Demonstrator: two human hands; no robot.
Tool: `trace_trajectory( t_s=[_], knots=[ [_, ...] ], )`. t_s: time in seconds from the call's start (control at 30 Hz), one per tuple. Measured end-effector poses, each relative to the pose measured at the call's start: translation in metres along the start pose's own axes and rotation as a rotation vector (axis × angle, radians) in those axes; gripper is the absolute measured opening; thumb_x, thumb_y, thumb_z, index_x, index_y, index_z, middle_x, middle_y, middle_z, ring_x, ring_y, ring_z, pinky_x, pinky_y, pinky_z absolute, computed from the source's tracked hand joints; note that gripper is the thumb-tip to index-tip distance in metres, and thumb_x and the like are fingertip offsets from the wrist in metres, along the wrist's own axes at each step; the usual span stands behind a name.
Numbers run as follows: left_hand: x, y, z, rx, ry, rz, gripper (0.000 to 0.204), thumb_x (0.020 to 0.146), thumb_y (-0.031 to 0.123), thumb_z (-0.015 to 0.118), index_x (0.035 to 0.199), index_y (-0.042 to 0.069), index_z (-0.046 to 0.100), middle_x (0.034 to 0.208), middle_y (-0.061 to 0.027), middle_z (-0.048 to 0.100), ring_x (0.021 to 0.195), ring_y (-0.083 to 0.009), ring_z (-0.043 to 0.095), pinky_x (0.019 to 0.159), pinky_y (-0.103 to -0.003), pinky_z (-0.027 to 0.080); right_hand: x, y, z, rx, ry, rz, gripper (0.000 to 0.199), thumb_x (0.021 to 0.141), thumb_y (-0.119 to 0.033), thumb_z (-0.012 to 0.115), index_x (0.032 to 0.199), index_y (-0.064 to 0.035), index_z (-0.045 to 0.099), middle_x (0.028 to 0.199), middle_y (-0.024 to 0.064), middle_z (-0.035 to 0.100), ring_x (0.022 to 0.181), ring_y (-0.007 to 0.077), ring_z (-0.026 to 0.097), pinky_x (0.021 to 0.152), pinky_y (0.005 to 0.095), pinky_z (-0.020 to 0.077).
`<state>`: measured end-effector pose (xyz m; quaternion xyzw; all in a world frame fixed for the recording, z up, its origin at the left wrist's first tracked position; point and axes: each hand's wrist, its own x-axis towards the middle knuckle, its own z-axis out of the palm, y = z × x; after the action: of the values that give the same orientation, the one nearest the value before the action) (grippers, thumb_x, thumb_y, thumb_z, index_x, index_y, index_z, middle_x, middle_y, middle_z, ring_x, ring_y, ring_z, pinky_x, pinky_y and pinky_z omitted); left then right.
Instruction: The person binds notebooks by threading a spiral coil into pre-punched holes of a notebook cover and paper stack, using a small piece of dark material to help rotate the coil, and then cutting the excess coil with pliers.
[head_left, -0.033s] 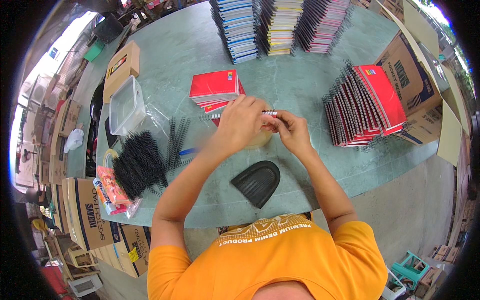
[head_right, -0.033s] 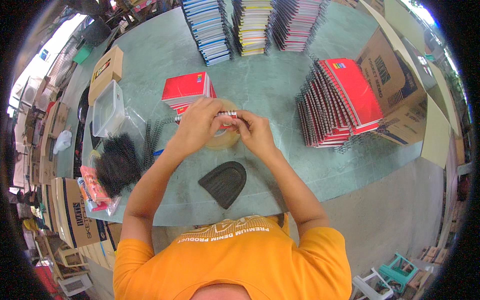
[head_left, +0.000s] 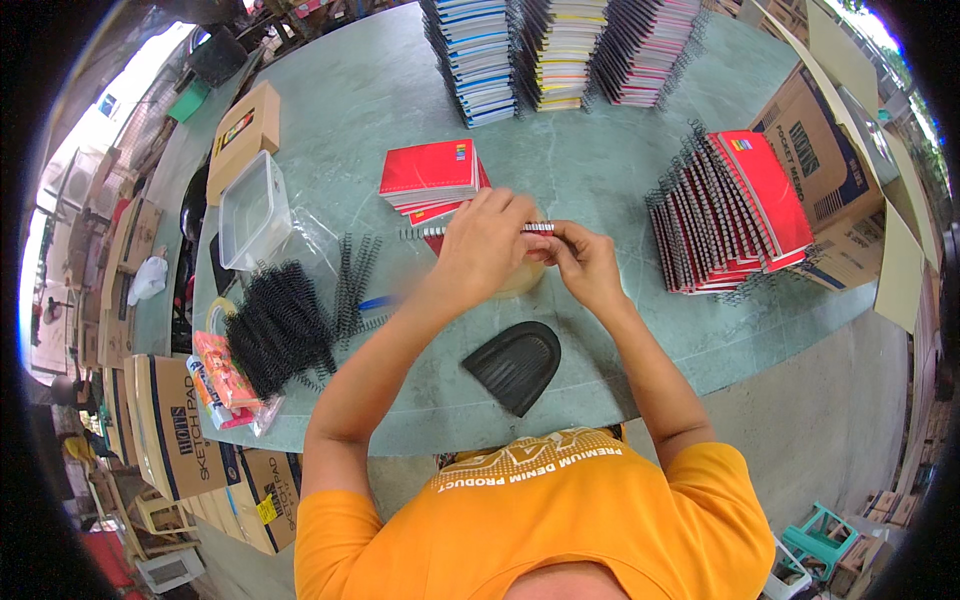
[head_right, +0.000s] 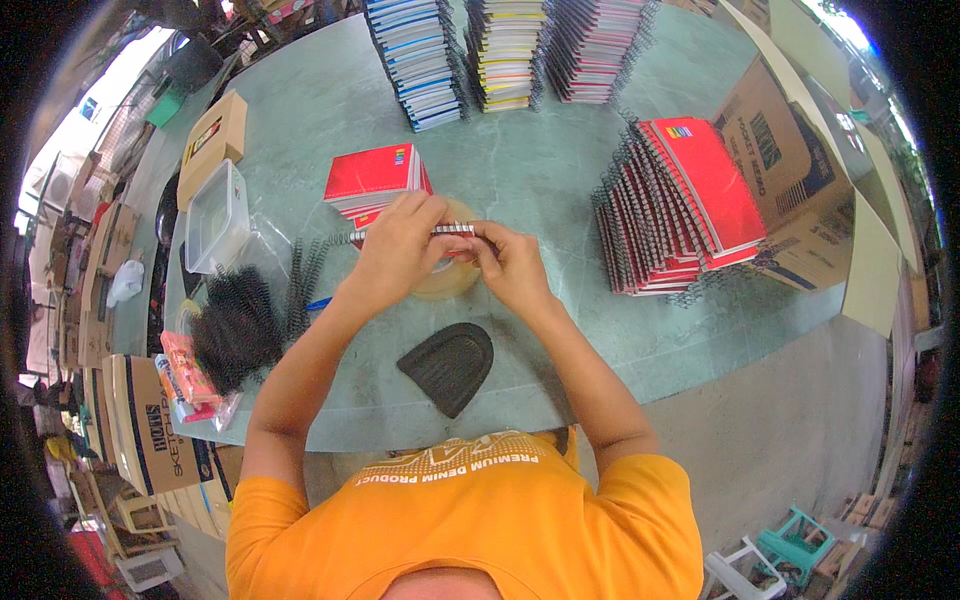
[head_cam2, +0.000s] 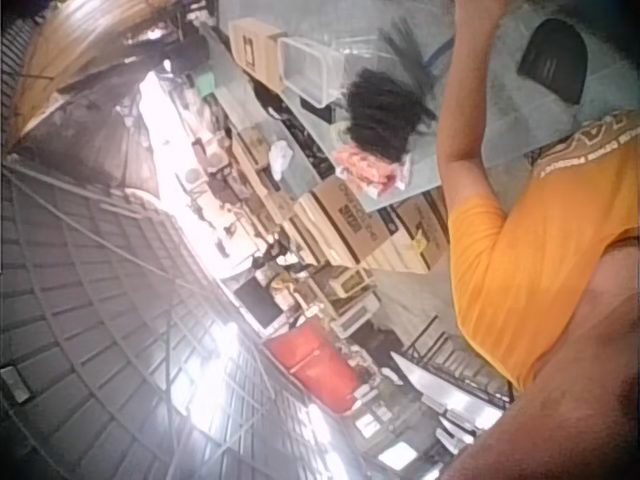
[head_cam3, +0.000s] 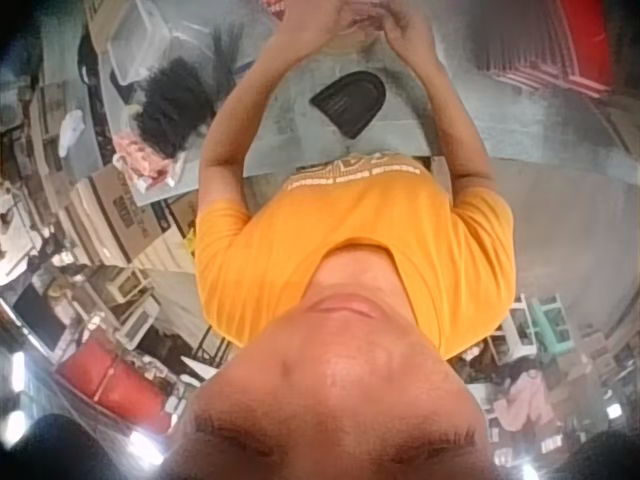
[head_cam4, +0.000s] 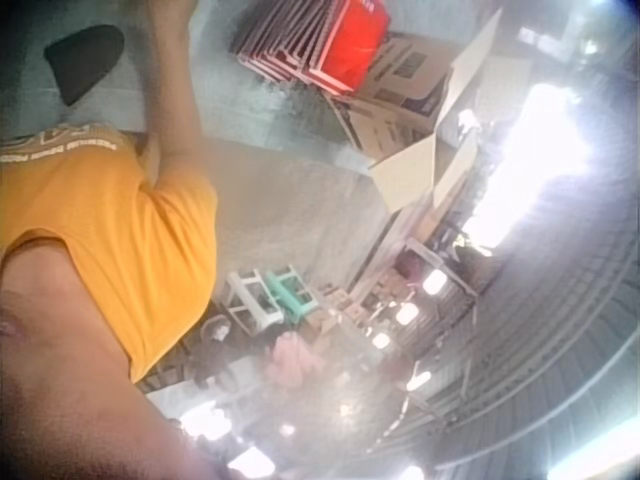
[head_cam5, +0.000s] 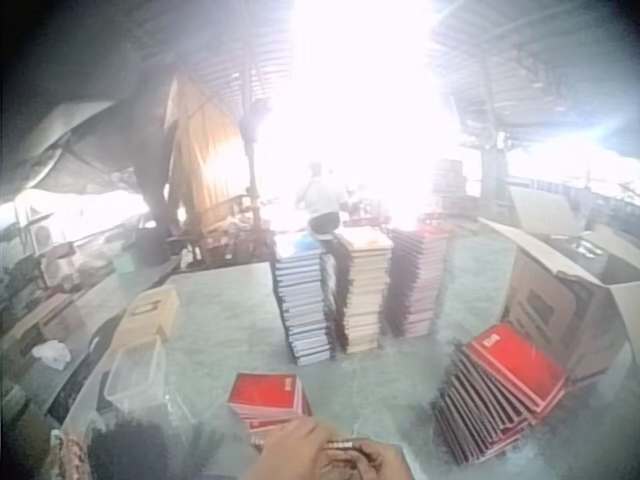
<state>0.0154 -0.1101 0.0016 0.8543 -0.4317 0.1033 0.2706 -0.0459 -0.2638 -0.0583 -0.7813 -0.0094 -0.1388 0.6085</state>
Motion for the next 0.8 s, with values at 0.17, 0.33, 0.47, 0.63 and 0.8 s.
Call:
trace_trajectory(
  t_s=[0.17,0.33,0.47,0.63,0.8],
  knots=[
    [0.001,0.003,0.007,-0.067,0.068,0.063,0.02,0.078,0.018,0.065,0.092,0.004,0.062,0.094,-0.0122,0.062,0.092,-0.0311,0.056,0.078,-0.04,0.045,0.0,-0.003,-0.002,-0.072,0.006,-0.011,0.014,0.085,-0.003,0.056,0.097,-0.0002,0.064,0.074,0.0126,0.067,0.067,0.016,0.067,0.059,0.0276,0.0505],
    [0.002,0.001,0.011,-0.149,0.026,0.094,0.016,0.073,0.011,0.065,0.086,0.002,0.061,0.094,-0.012,0.062,0.092,-0.0313,0.057,0.079,-0.039,0.045,-0.001,0.004,0.0,-0.105,0.018,-0.073,0.013,0.083,-0.002,0.057,0.095,0.0003,0.063,0.074,0.0142,0.066,0.067,0.0188,0.067,0.06,0.0283,0.0506],
    [0.002,0.009,0.01,-0.152,-0.048,-0.018,0.018,0.068,0.007,0.066,0.085,0.003,0.061,0.093,-0.0124,0.061,0.091,-0.032,0.057,0.08,-0.039,0.044,-0.008,0.004,-0.001,-0.186,0.044,-0.133,0.015,0.082,-0.001,0.058,0.095,0.001,0.062,0.076,0.0155,0.066,0.069,0.0214,0.067,0.06,0.0297,0.0508],
    [-0.012,0.002,-0.003,-0.03,0.054,0.021,0.024,0.067,0.006,0.067,0.09,0.007,0.06,0.093,-0.0117,0.061,0.09,-0.0314,0.057,0.079,-0.041,0.043,-0.009,-0.015,-0.003,-0.171,-0.034,-0.063,0.023,0.081,-0.001,0.062,0.104,-0.0013,0.062,0.079,0.0117,0.067,0.07,0.0169,0.067,0.065,0.0294,0.0525],
    [-0.028,0.0,-0.03,0.329,-0.456,-0.082,0.038,0.068,0.008,0.067,0.105,0.01,0.06,0.106,-0.0106,0.059,0.102,-0.0292,0.054,0.085,-0.04,0.043,-0.012,-0.03,-0.013,-0.54,0.042,-0.494,0.034,0.076,-0.002,0.063,0.109,-0.0079,0.062,0.092,0.0116,0.066,0.079,0.0273,0.064,0.072,0.0372,0.0509]
  ],
)
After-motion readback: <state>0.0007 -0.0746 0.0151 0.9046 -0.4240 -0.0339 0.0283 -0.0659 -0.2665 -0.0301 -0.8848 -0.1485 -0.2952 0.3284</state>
